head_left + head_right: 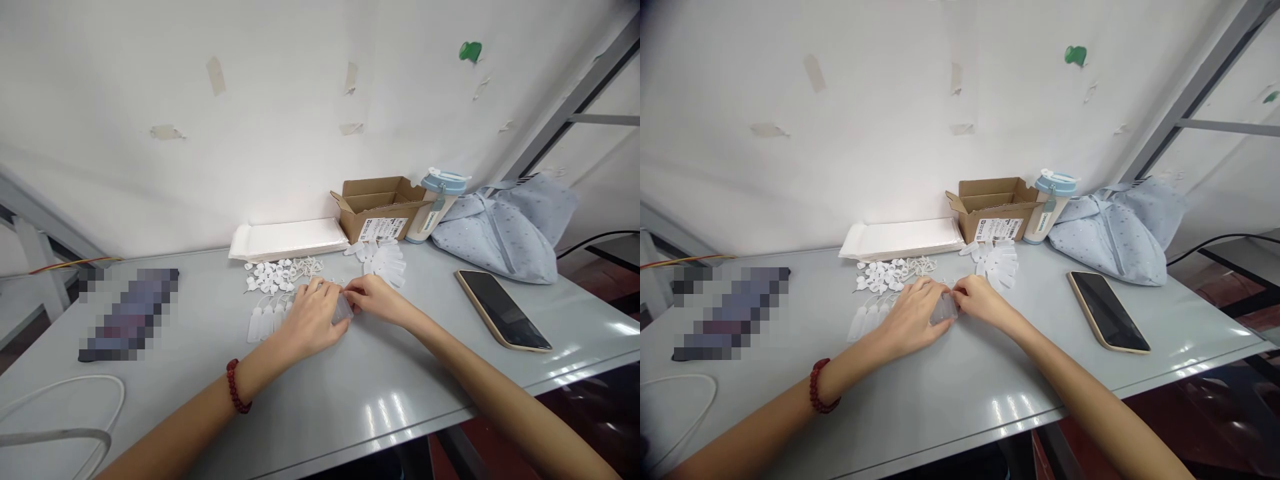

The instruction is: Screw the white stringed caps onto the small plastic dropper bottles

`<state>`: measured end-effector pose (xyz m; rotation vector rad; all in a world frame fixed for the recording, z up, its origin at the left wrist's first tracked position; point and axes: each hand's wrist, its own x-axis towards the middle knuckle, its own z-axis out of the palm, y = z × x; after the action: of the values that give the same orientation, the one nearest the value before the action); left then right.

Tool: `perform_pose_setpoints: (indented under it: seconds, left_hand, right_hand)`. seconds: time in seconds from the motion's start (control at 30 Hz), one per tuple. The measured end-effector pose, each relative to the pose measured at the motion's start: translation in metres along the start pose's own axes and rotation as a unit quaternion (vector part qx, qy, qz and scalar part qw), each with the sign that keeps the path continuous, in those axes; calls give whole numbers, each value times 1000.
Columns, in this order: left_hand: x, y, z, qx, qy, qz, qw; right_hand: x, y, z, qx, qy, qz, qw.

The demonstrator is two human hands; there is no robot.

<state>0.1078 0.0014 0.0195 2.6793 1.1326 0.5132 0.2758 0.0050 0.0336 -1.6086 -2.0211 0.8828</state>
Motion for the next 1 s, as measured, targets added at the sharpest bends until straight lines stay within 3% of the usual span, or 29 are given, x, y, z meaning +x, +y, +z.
perform_pose_setpoints:
  seconds: [0.17, 0.3, 0.53, 0.67, 0.8, 0.87, 1.0]
  left_hand:
    - [0, 2, -5, -8, -26, -8, 1000]
    - [4, -5, -21, -55, -48, -24, 997]
    - [16, -40, -55, -116, 39, -162, 979]
    - [16, -51, -62, -97, 36, -213, 972]
    - [16, -60, -61, -65, 25, -214, 974]
    - [16, -65, -58, -53, 21, -205, 977]
    - [17, -72, -52, -30, 16, -182, 983]
  right_hand:
    - [1, 1, 0, 5, -8, 6, 1000]
    - [1, 1, -1, 10, -3, 12, 1000]
    - [2, 5, -5, 35, 3, 30, 999]
    - [2, 4, -8, 51, 1, 42, 998]
    - [2, 5, -11, 51, 15, 46, 998]
    - [4, 9, -13, 27, 54, 25, 998]
    - [11, 22, -16, -77, 213, -72, 971]
